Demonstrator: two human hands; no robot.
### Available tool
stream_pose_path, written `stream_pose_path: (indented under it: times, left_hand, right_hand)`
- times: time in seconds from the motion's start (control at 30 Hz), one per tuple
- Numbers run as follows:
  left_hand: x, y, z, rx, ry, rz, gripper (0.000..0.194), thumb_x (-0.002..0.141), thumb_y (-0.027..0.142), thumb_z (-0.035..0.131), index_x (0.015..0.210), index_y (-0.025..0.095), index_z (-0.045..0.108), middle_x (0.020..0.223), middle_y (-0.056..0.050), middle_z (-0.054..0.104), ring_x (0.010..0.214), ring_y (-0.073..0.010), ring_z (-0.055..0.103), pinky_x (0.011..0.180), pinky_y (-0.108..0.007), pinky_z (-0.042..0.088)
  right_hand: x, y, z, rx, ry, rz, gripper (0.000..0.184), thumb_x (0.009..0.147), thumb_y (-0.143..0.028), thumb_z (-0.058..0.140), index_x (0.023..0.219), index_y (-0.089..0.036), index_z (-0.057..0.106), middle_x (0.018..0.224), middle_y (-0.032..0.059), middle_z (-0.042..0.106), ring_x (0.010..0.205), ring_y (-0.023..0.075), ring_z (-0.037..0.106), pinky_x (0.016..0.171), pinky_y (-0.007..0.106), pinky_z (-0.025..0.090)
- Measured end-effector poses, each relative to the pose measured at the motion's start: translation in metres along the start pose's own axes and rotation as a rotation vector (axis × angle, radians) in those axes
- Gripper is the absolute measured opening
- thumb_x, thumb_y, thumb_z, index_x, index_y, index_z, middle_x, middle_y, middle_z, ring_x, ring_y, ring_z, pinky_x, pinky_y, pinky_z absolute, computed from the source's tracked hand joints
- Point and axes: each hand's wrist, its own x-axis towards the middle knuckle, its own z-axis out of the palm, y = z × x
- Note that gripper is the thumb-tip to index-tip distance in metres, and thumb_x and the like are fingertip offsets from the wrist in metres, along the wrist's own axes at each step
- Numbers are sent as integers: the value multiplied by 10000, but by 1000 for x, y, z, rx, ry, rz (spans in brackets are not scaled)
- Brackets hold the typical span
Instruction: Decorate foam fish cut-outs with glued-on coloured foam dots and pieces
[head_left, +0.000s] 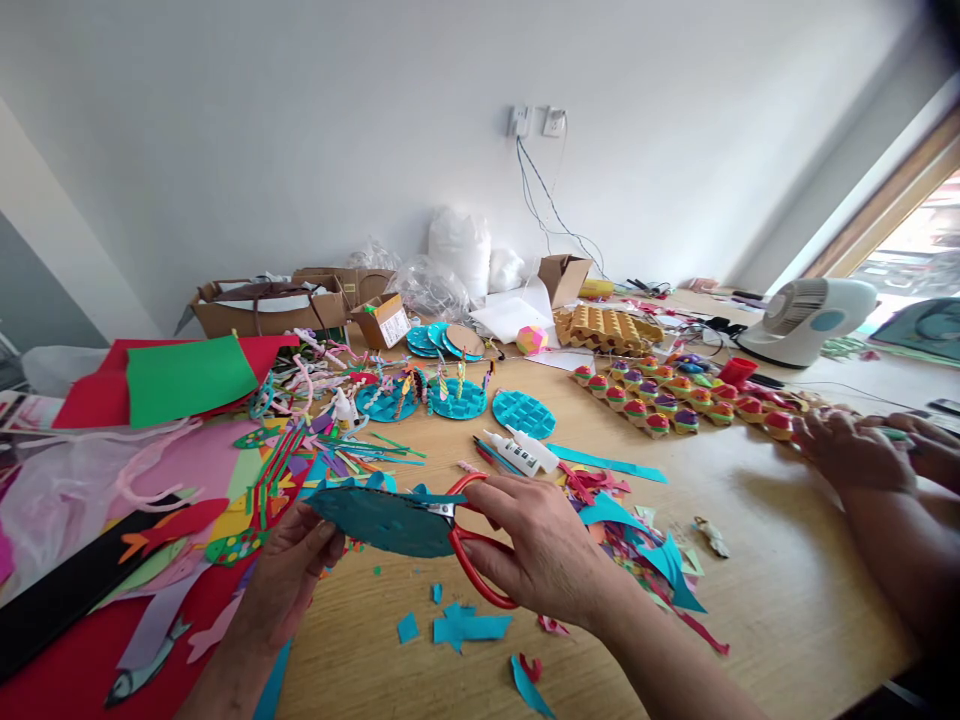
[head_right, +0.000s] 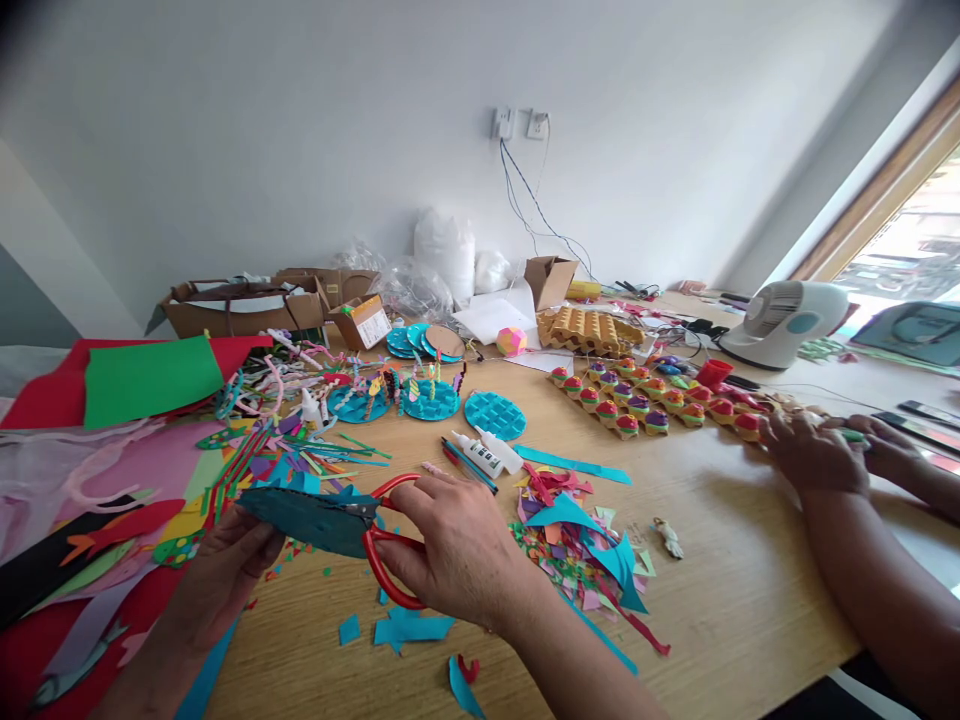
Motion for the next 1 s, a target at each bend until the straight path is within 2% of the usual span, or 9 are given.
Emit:
stream_pose_path:
  times: [0.27,0.57,0.73,0.83,1.0]
  left_hand:
    - [1,-1,2,1,10,-19,287,513,226,802,730,196,616,557,58,585,446,-57,495,406,-139,398]
    - [1,-3,0,9,13,-6,274,526,234,797,724,198,611,561,62,590,443,-54,488,407,-137,396]
    - [3,-3,-2,18,5,-10,282,562,231,781,796,202,628,620,43,620,459,-57,497,409,-144,390]
    - [2,-2,-4,34,-11,-17,272,576,238,776,801,201,628,617,37,615,464,-61,497,412,-152,385]
    - [-1,-3,-3,52,-40,-5,252,591,248,767,788,202,617,576,48,588,449,-55,478,401,-147,363]
  right_hand:
    - [0,2,3,-18,79,-61,226,862,-352,423,826,-171,554,645,5,565,570,120,455,551,244,276]
    - [-3,3,6,-31,49,-44,240,872,-331,416,750,-171,547,621,0,568,543,108,452,517,244,252]
    - [-2,0,1,17,-22,0,155,846,-320,462,849,-191,547,695,-2,569,597,117,451,537,233,270]
    - [-2,0,-2,65,-60,9,169,850,-330,459,901,-193,542,731,1,560,609,116,443,546,231,281]
    - [-3,3,-5,143,-139,36,186,857,-346,446,880,-187,541,708,-2,534,616,115,446,564,229,313]
